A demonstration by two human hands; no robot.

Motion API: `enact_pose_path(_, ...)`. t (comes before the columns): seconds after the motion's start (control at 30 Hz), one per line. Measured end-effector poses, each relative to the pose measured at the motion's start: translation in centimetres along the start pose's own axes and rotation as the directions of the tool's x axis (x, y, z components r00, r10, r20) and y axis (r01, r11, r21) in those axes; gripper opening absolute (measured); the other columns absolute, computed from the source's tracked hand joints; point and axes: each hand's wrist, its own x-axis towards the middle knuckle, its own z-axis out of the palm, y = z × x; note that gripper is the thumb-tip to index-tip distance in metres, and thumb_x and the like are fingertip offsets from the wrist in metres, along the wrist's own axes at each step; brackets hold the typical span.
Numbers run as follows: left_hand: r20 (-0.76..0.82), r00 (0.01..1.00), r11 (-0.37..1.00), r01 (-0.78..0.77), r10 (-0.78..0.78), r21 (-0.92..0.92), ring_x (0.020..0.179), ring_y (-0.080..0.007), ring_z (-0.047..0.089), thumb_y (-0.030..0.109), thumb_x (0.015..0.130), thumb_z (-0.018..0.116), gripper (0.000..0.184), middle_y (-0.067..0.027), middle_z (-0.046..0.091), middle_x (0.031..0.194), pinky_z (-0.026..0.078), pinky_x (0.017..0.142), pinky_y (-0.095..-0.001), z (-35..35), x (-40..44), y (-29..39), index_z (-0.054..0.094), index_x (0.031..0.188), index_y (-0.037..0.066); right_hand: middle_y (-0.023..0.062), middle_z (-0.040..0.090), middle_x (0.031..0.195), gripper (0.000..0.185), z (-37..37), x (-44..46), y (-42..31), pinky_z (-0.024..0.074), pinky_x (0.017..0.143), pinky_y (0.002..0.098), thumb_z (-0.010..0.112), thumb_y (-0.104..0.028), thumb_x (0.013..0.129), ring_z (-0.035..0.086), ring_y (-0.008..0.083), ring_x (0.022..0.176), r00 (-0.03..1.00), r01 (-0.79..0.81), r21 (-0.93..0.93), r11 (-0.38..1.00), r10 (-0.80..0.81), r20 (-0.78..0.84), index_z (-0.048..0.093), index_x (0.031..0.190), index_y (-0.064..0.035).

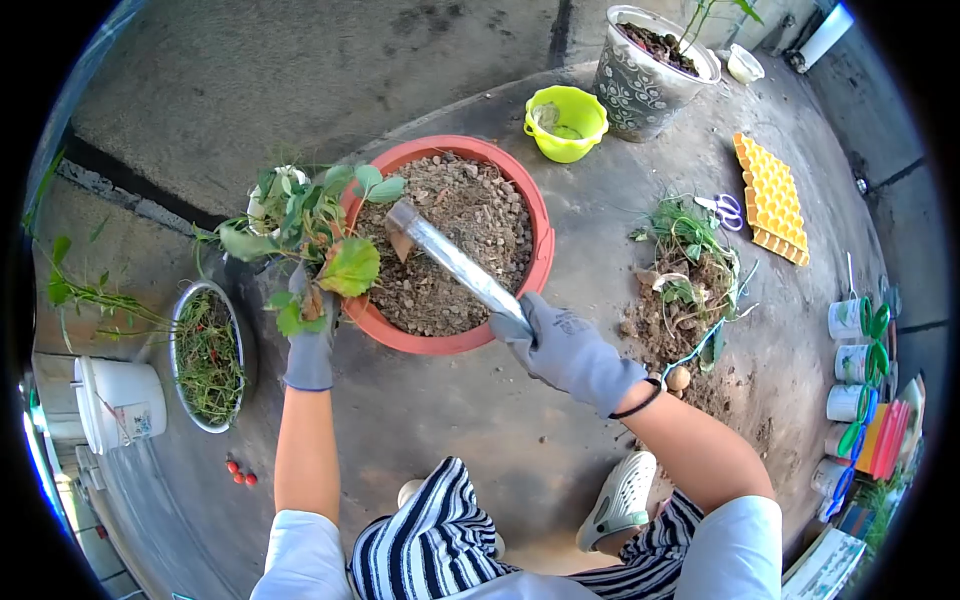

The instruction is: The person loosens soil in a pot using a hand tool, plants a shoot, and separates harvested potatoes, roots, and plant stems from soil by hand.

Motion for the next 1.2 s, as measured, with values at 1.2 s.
enact_pose_path(1.2, -0.379, 0.906, 0.977, 0.132, -0.188, -0.167, 0.127, -0.0313, 0.046, 0.021, 0.100, 0.040, 0.046, -0.0176, 0.040, 0.142, 0.039, 0.109, -0.0415, -0.4, -2.0, -0.5, 0.032, 0.141, -0.001, 0.0054, 0.060, 0.066, 0.036, -0.2, 0.1, 0.4, 0.0464, 0.047, 0.0303, 0.054, -0.035, 0.092, 0.060, 0.0128, 0.055, 0.994, -0.090, 0.294, 0.952, 0.066, 0.091, 0.050, 0.116, -0.0087)
